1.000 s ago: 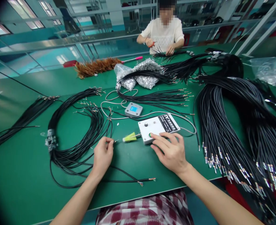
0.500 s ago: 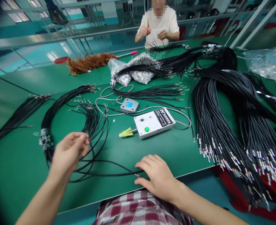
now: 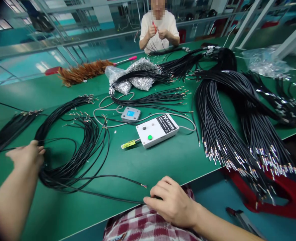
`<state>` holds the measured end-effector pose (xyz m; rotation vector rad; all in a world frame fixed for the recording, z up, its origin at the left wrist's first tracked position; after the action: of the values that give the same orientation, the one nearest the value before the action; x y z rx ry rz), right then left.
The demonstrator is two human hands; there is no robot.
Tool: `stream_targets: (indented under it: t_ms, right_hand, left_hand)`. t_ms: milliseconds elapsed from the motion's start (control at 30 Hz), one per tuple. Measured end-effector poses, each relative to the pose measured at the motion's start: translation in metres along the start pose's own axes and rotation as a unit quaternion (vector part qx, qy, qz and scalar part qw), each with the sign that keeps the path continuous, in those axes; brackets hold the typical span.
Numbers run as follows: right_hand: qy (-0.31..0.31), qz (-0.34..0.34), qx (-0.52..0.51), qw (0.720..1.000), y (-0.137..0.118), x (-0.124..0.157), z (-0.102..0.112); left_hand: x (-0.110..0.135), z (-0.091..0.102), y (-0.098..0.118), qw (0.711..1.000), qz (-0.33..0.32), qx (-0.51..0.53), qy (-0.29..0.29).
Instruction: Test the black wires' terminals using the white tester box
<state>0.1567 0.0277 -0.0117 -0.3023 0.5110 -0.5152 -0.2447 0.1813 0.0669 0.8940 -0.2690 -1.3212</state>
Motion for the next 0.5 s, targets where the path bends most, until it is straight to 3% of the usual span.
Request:
stream_targets:
  t_ms: [67,100,167,233,267,367,500]
  right_hand:
    - [-0.022,0.006,-0.010,1.000,-0.001,0.001,-0.003]
    - [-0.034,0.015,-0.020,0.999,-0.002,0.000,-0.003]
    - [-0.059,0.040,-0.047,0.996,-0.003,-0.001,-0.002]
    - [-0.069,0.060,-0.074,0.993,-0.001,-0.004,0.004]
    - [-0.064,0.061,-0.086,0.992,0.002,-0.005,0.008]
    - [0.002,-0.003,-0.133,0.991,0.022,-0.013,0.025]
    - [0.085,-0.153,-0.236,0.956,0.051,-0.028,0.031]
  left_hand:
    - [0.035,-0.019,0.021,0.998,-0.022,-0.023,0.052]
    - [0.057,-0.039,0.041,0.996,-0.071,-0.058,0.018]
    - [0.109,-0.093,0.087,0.968,-0.181,-0.056,-0.165]
    - [0.165,-0.142,0.125,0.898,-0.256,-0.055,-0.353]
    - [0.184,-0.157,0.135,0.872,-0.264,-0.079,-0.405]
    - [0.207,-0.178,0.142,0.843,-0.230,-0.119,-0.472]
    - [0.197,-0.168,0.135,0.875,-0.163,0.013,-0.456]
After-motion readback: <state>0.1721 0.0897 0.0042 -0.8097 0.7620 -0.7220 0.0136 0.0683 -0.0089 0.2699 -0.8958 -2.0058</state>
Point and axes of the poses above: each hand's wrist, its own x-axis away from the middle knuckle, its own z-axis out of the back of the hand, y = z × x, the point moved 7 cm from there along -x, towards the middle knuckle, and after that the axes turned 5 degrees about -y, right-handed, at the moved point
